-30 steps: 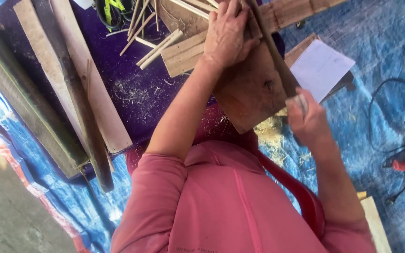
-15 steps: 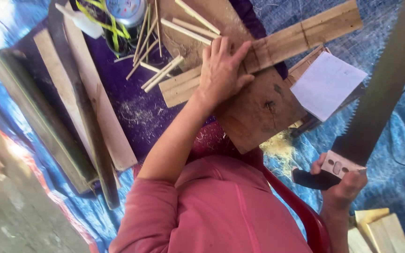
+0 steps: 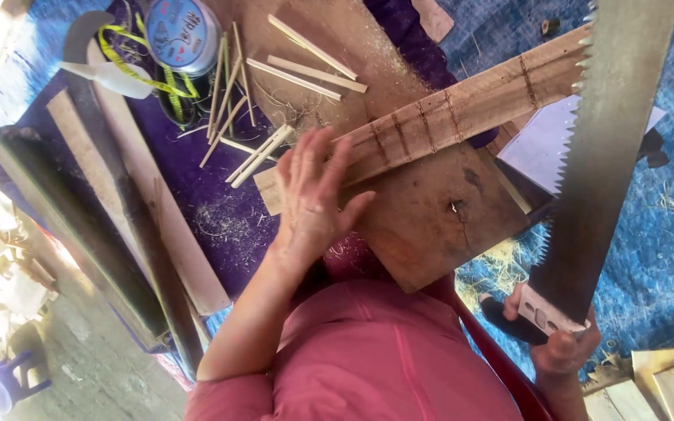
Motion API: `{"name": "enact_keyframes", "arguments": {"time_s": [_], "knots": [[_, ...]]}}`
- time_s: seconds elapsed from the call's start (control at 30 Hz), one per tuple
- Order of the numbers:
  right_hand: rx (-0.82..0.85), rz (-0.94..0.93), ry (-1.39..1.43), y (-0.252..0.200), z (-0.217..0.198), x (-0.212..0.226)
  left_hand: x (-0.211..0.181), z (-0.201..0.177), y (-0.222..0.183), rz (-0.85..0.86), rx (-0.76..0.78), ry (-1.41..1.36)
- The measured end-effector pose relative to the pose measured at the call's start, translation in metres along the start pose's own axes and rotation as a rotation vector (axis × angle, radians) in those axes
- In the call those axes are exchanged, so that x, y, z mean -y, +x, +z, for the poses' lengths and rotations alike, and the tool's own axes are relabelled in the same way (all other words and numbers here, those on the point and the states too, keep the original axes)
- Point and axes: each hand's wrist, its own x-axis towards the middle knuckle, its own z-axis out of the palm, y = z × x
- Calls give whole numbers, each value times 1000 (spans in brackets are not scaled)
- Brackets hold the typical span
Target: Using a hand saw to create a series of shallow notches in a wooden plank, likely for an instrument fretboard.
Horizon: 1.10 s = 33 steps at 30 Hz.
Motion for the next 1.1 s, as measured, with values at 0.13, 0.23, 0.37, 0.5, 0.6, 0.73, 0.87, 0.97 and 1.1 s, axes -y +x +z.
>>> {"name": "enact_keyframes", "arguments": {"time_s": [0.13, 0.23, 0.37, 0.5, 0.6, 0.73, 0.87, 0.97, 1.1], "knots": [[48, -5, 55, 13, 11, 6, 14, -5, -5, -77, 60, 143], [-19, 62, 140, 3, 10, -9, 16, -2, -1, -66, 20, 149], [-51, 154, 467, -12, -3, -34, 14, -5, 4, -57, 83, 85], [30, 98, 254, -1, 2, -25, -17, 16, 34, -64, 241, 235], [101, 147, 149, 2, 8, -13, -43, 38, 56, 44, 280, 423], [85, 77, 134, -4, 1, -17, -47, 23, 47, 185, 145, -19], [107, 90, 161, -10, -1, -17, -1, 1, 9, -49, 102, 38], [141, 166, 149, -14, -3, -27, 21, -9, -20, -177, 75, 182], [220, 100, 22, -12, -2, -19, 26, -1, -26, -133, 34, 157]]}}
